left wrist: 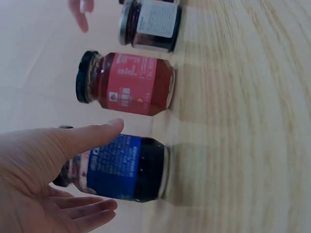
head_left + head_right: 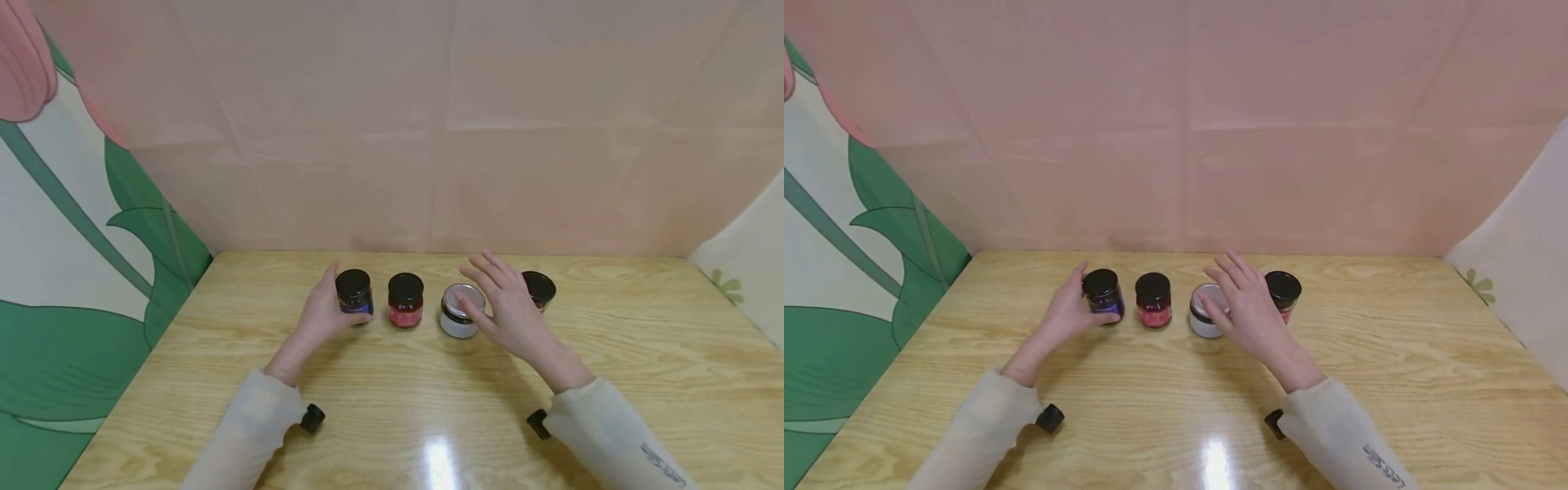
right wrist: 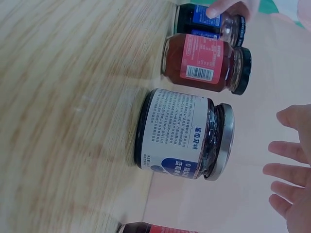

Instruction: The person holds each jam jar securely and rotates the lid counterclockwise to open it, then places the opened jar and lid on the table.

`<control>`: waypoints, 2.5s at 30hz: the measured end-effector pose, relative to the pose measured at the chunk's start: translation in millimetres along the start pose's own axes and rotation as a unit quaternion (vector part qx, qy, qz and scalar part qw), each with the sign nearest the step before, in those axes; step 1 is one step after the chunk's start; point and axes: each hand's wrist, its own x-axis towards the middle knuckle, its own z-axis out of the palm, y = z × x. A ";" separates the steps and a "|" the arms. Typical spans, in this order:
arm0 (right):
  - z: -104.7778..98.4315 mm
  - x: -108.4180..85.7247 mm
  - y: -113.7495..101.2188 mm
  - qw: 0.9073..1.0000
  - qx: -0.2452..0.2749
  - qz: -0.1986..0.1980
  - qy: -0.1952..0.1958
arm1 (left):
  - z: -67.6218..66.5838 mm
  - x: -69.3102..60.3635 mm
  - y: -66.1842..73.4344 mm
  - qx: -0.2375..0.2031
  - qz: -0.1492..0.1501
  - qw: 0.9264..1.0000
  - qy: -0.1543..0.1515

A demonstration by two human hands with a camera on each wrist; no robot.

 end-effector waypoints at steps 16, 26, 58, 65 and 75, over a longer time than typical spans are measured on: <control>-1.8 -2.8 -4.2 1.000 0.007 -0.004 0.008 | 7.1 1.1 -16.0 -0.034 -0.026 0.999 -0.001; -0.3 -3.4 -5.6 1.000 0.014 -0.005 0.007 | 11.1 -0.4 -23.2 -0.035 0.007 0.999 -0.004; -2.9 -6.5 -2.7 1.000 0.021 -0.001 0.004 | 8.4 -5.4 -14.7 -0.048 -0.011 0.999 0.018; -4.2 -6.0 -4.1 1.000 0.021 -0.001 0.000 | 4.6 -7.1 -9.6 -0.048 -0.016 0.999 0.019; -3.8 -8.0 -6.9 1.000 0.026 -0.008 0.001 | 1.8 -16.2 -3.1 -0.025 -0.030 0.999 0.002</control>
